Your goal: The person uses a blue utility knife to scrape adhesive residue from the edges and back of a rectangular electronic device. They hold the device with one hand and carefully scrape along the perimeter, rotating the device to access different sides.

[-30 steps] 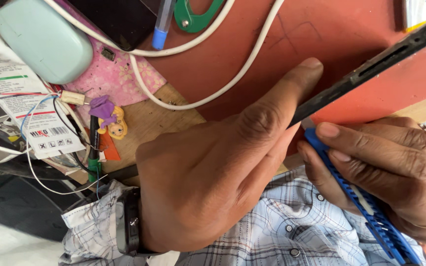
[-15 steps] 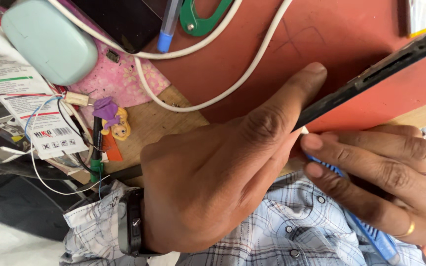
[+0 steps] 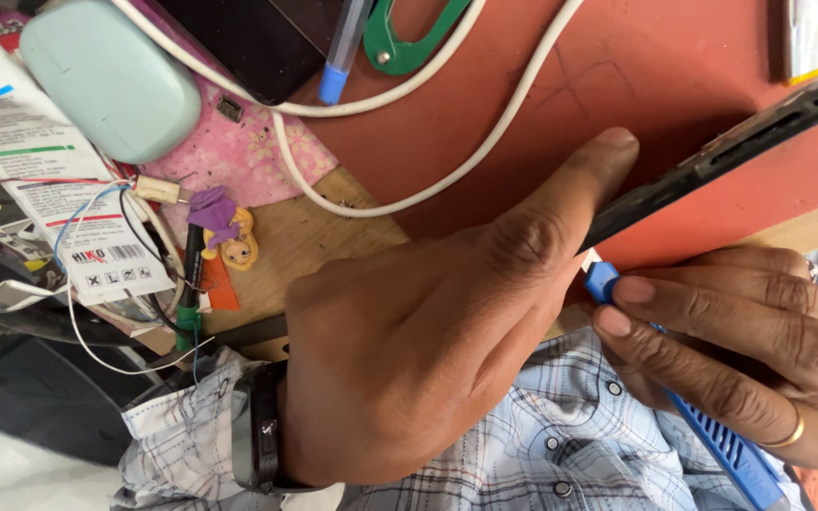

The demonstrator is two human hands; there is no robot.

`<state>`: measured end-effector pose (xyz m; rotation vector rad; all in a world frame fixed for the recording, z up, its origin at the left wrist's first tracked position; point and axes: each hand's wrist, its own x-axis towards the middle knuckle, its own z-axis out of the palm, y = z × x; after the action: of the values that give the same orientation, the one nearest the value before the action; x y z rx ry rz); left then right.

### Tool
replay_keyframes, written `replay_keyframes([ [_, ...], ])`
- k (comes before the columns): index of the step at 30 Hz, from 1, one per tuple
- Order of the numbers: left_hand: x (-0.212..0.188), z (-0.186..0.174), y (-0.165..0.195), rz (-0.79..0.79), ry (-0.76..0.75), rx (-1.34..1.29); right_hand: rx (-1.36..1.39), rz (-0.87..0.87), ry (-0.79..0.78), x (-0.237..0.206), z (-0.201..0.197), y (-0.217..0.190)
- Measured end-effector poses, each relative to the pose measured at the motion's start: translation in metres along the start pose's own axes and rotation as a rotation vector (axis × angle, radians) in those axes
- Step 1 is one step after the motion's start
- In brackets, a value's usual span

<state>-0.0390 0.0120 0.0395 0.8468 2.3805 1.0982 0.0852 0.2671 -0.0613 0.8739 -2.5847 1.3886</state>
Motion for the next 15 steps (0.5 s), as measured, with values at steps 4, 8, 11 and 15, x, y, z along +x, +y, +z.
replay_keyframes([
  [4,0.000,-0.001,0.002,-0.020,-0.008,-0.002,0.006,-0.007,-0.033,0.001,-0.002,0.001],
  [8,0.001,-0.001,0.003,-0.026,-0.006,0.006,0.030,-0.017,-0.054,0.012,-0.005,-0.001],
  [11,0.002,-0.002,0.004,-0.027,0.000,0.004,0.011,0.003,0.001,0.023,-0.006,-0.002],
  [15,0.003,-0.002,0.006,-0.099,-0.036,0.017,0.035,-0.002,-0.072,0.030,-0.011,-0.003],
])
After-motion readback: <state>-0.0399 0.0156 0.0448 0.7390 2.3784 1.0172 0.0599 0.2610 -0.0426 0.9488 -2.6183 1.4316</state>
